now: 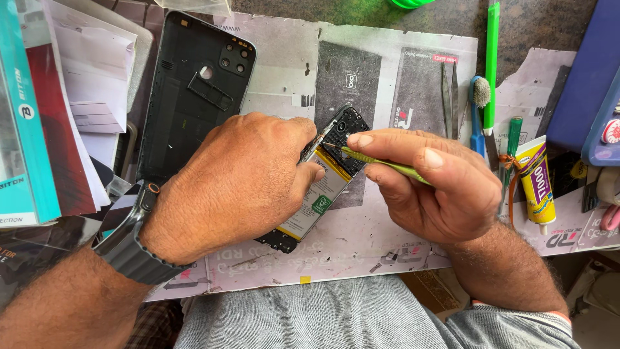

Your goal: The person repairs the interior of a mobile phone by using a small screwdriver to remove screws from the internal components, lifting the battery away from the device frame, and applying adhesive from a tube to the internal parts.

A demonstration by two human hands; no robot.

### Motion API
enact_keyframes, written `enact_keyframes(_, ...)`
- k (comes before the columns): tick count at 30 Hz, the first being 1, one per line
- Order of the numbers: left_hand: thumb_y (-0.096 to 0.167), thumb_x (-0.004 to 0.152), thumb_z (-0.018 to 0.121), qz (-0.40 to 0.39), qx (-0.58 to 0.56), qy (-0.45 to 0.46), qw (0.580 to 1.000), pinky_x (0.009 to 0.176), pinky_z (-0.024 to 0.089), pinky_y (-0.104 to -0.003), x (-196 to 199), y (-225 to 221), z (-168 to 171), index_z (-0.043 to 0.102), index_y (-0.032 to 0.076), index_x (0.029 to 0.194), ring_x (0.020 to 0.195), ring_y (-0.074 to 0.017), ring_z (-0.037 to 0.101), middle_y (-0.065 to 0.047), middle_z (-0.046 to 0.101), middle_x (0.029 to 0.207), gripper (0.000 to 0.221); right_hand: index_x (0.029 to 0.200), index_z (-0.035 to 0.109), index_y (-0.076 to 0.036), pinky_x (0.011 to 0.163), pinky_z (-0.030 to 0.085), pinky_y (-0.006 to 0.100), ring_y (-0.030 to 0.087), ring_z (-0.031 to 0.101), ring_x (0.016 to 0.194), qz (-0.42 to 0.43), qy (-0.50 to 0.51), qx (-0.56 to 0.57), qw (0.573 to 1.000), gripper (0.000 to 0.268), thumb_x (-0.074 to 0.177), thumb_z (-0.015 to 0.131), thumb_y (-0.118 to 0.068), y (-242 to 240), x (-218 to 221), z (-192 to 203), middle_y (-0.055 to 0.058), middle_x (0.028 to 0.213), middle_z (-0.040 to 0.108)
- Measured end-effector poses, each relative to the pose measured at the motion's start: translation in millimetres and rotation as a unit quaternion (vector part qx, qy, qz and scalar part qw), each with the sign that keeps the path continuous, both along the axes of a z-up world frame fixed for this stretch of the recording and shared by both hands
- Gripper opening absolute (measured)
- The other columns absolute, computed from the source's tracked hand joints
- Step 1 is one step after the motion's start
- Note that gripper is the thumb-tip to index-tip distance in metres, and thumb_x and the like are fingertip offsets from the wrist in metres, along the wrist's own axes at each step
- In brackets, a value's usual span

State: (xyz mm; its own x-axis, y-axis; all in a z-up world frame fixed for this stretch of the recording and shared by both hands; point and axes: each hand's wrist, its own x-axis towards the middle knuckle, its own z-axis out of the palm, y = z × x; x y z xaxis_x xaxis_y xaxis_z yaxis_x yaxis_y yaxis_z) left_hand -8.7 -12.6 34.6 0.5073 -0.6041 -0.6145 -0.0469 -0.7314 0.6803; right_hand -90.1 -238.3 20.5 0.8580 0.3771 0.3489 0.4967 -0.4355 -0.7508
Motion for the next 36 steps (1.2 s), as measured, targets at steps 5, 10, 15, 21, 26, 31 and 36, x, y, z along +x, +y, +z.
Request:
enact_keyframes(5,0.027,0.085,0.073,0.017,-0.063,-0.082,0.995,0.064,0.056,-0.049,-4.8,-0.5,-4.0,0.069,0.003,0.086,0.069,-0.0365,0.072,-0.018,0.069,0.07,0.024,0.142,0.034,-0.01,0.081,0.068,0.039,0.033,0.078,0.102,0.003,-0.014,-0.041,0.999,0.051,0.104,0.067,-0.003,2.9,3.5,1.8,0.025,0.114,0.071)
enact_keyframes(10,0.031,0.086,0.075,-0.004,-0.033,-0.184,0.982,0.061,0.055,-0.05,-12.2,0.2,-5.1,0.069,0.005,0.087,0.072,-0.0374,0.071,-0.016,0.07,0.077,0.027,0.135,0.044,-0.006,0.081,0.069,0.043,0.033,0.08,0.097,0.02,-0.084,-0.051,0.995,0.047,0.101,0.075,-0.003,8.9,13.2,-3.0,0.019,0.109,0.073)
enact_keyframes(15,0.037,0.084,0.078,-0.061,0.033,-0.217,0.974,0.06,0.057,-0.046,-13.7,-1.8,-3.2,0.07,0.006,0.093,0.073,-0.0325,0.074,-0.015,0.071,0.078,0.034,0.138,0.046,-0.005,0.085,0.065,0.043,0.033,0.077,0.1,0.045,-0.061,-0.1,0.992,0.049,0.098,0.074,-0.01,13.3,20.7,5.8,0.02,0.115,0.071)
enact_keyframes(21,0.04,0.086,0.081,-0.015,0.035,-0.294,0.955,0.061,0.057,-0.045,-7.9,11.6,1.5,0.072,0.009,0.097,0.072,-0.0314,0.074,-0.014,0.073,0.079,0.035,0.154,0.034,-0.008,0.098,0.065,0.035,0.029,0.075,0.117,0.071,0.009,-0.032,0.997,0.042,0.118,0.053,0.002,15.4,13.4,7.9,0.024,0.144,0.06)
enact_keyframes(26,0.026,0.088,0.08,0.09,-0.067,-0.357,0.927,0.061,0.054,-0.046,-1.6,29.6,12.9,0.074,0.007,0.086,0.068,-0.0332,0.071,-0.014,0.071,0.071,0.02,0.15,0.038,-0.006,0.097,0.065,0.036,0.032,0.075,0.119,0.082,-0.014,-0.079,0.993,0.041,0.113,0.05,0.006,16.9,10.3,13.0,0.028,0.143,0.058)
enact_keyframes(31,0.018,0.091,0.076,0.098,-0.172,-0.351,0.915,0.066,0.056,-0.042,6.8,37.1,13.7,0.074,0.007,0.088,0.069,-0.0289,0.072,-0.012,0.072,0.074,0.011,0.138,0.053,-0.009,0.08,0.064,0.037,0.027,0.078,0.097,0.039,-0.11,-0.122,0.986,0.045,0.102,0.079,-0.014,15.0,19.8,4.1,0.01,0.114,0.072)
enact_keyframes(36,0.028,0.073,0.085,-0.026,-0.062,-0.294,0.953,0.067,0.056,-0.048,5.2,29.4,10.5,0.076,0.007,0.08,0.072,-0.0358,0.072,-0.017,0.073,0.076,0.024,0.148,0.043,-0.003,0.09,0.065,0.035,0.027,0.076,0.109,0.075,-0.046,-0.062,0.994,0.04,0.112,0.062,-0.003,20.2,20.5,12.4,0.019,0.131,0.069)
